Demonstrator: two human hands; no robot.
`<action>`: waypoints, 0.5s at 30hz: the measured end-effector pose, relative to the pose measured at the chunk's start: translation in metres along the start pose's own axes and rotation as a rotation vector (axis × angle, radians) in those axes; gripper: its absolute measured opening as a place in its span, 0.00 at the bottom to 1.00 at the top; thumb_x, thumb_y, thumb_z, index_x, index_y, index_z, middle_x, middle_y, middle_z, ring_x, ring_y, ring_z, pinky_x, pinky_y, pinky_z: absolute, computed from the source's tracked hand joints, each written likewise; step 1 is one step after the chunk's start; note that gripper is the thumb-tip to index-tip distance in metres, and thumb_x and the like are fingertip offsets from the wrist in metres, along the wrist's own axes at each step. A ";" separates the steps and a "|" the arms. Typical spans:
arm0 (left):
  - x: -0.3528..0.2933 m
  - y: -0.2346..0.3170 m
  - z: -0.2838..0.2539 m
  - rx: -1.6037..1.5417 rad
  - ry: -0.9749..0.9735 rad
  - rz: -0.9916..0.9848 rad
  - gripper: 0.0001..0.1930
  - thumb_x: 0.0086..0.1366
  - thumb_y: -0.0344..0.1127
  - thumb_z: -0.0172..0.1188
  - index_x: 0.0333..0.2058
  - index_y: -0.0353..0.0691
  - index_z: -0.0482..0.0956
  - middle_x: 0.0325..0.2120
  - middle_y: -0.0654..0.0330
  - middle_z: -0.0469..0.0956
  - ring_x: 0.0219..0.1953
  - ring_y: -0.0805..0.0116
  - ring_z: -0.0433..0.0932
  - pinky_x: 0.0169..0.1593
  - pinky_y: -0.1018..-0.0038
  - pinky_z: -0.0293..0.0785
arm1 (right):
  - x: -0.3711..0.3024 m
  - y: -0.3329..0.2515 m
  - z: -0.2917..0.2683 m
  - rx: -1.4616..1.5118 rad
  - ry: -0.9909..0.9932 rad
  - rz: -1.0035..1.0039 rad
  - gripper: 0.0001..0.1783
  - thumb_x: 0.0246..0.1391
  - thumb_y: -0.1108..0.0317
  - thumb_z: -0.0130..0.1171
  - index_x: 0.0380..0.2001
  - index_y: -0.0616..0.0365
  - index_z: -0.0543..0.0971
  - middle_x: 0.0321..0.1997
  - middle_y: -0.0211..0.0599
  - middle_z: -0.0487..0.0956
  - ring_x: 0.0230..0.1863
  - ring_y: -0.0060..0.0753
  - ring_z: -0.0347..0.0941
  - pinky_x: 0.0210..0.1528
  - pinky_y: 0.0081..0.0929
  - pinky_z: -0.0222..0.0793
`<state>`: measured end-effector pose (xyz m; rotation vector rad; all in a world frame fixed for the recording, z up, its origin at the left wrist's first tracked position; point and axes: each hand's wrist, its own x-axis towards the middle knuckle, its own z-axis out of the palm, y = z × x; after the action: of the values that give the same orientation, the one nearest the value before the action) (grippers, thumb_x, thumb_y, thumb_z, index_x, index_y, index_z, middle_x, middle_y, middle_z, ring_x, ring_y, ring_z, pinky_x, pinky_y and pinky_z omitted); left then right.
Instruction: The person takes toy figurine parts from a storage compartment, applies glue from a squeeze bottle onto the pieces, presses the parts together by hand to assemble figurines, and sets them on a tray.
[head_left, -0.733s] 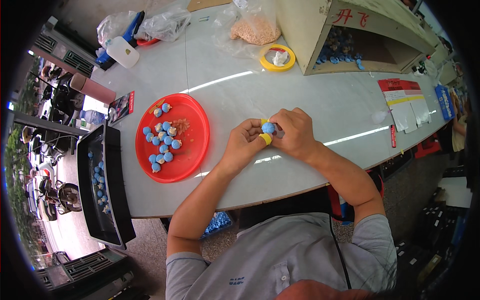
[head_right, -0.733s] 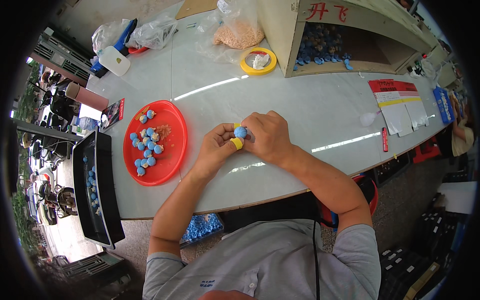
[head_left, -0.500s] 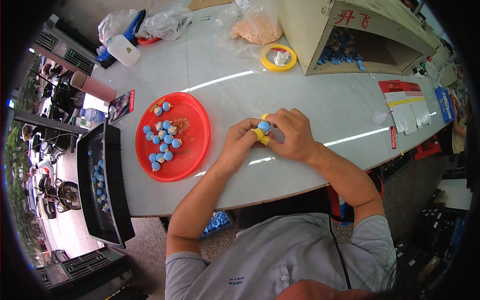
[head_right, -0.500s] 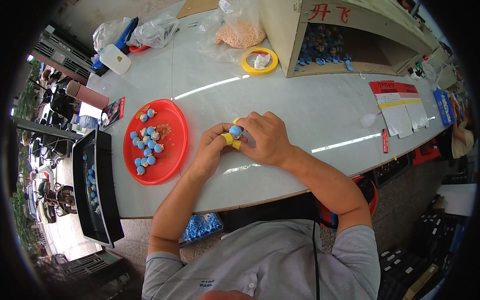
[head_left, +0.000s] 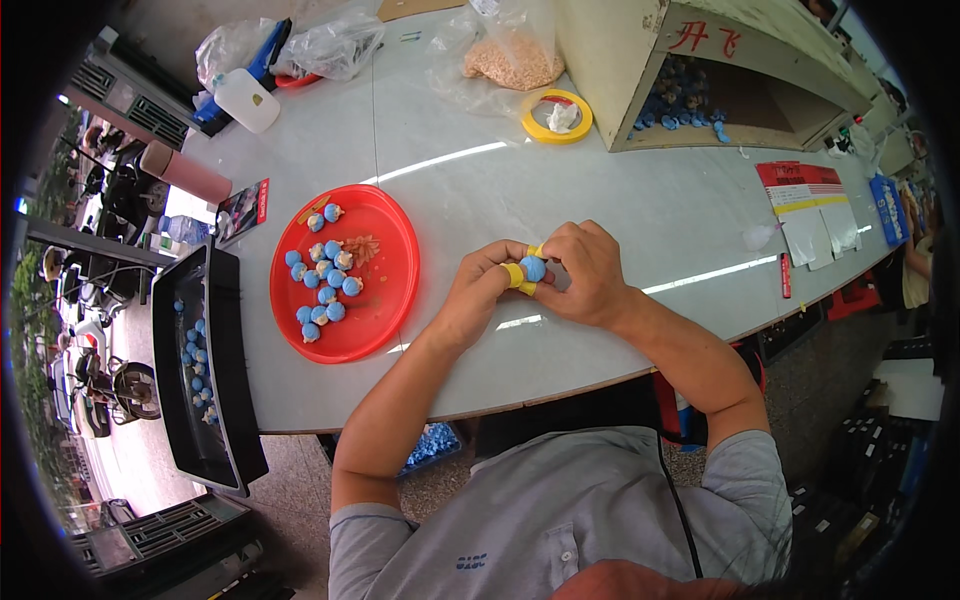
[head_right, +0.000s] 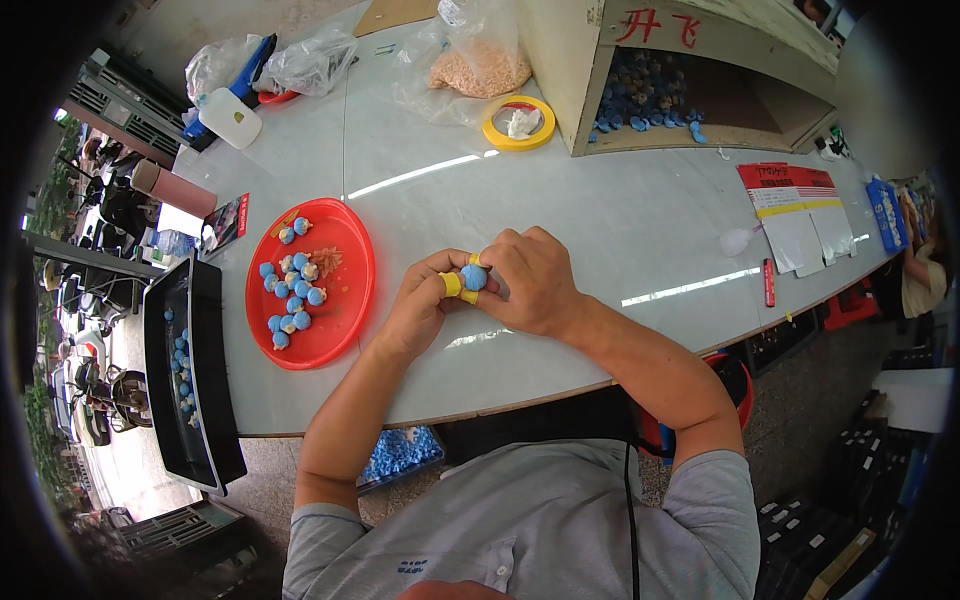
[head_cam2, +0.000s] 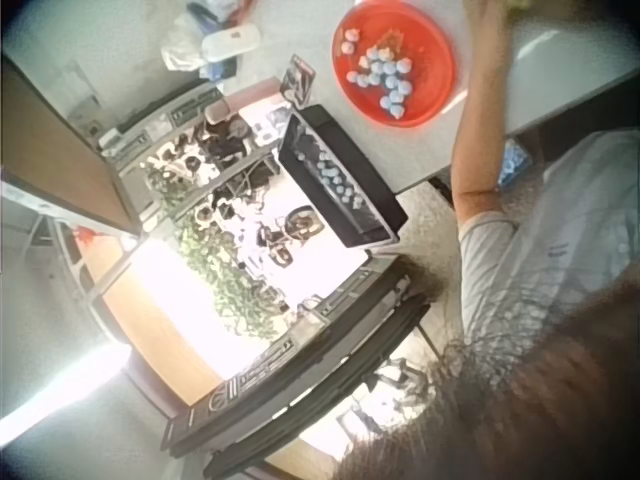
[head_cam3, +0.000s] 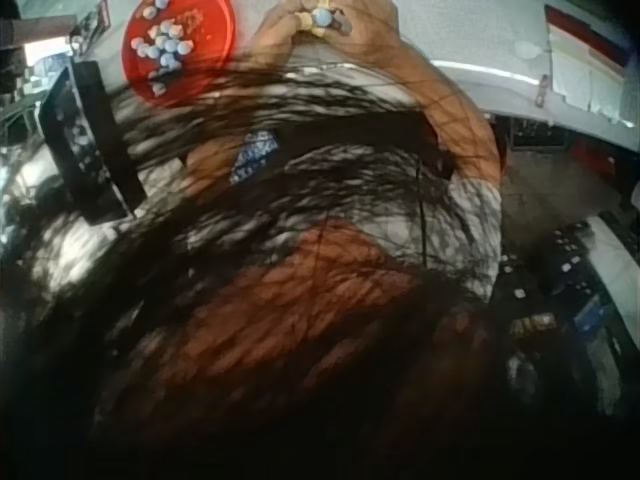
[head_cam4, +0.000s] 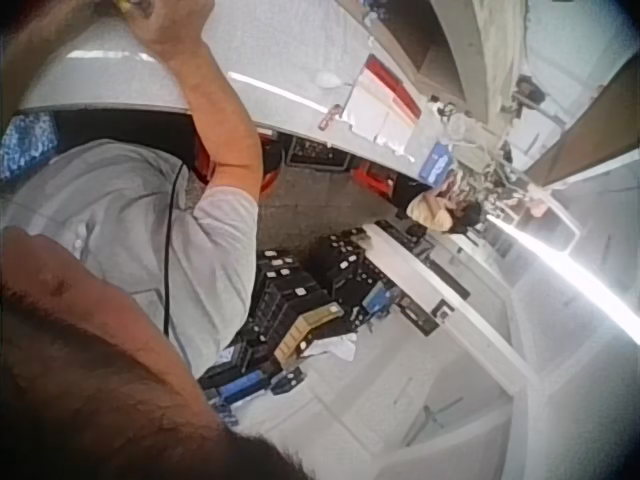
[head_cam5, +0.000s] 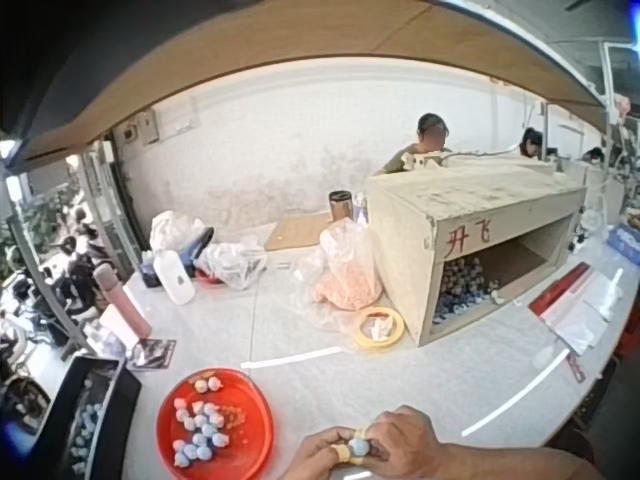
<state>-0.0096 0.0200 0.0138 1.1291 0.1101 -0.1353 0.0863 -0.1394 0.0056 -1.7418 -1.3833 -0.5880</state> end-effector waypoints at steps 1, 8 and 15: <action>0.000 0.000 0.000 -0.002 -0.008 0.000 0.15 0.61 0.28 0.45 0.44 0.30 0.73 0.39 0.53 0.78 0.43 0.65 0.78 0.51 0.71 0.74 | -0.001 0.000 0.000 0.001 0.001 -0.001 0.26 0.29 0.68 0.74 0.32 0.52 0.69 0.25 0.30 0.71 0.21 0.30 0.67 0.25 0.28 0.57; 0.001 0.000 -0.002 -0.012 -0.012 0.000 0.15 0.61 0.28 0.46 0.45 0.29 0.73 0.39 0.53 0.78 0.43 0.65 0.79 0.51 0.71 0.74 | 0.000 0.000 0.002 0.006 0.002 0.002 0.28 0.28 0.70 0.74 0.33 0.52 0.68 0.26 0.29 0.71 0.22 0.31 0.65 0.27 0.29 0.57; -0.002 0.010 -0.006 -0.014 0.165 0.068 0.12 0.63 0.29 0.51 0.45 0.31 0.72 0.38 0.55 0.78 0.41 0.66 0.79 0.48 0.73 0.75 | 0.013 -0.008 0.000 0.131 -0.055 0.098 0.25 0.34 0.67 0.73 0.36 0.55 0.70 0.26 0.32 0.71 0.20 0.31 0.66 0.25 0.27 0.59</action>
<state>-0.0101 0.0298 0.0202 1.1276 0.2187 0.0197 0.0821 -0.1309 0.0183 -1.7206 -1.3347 -0.3897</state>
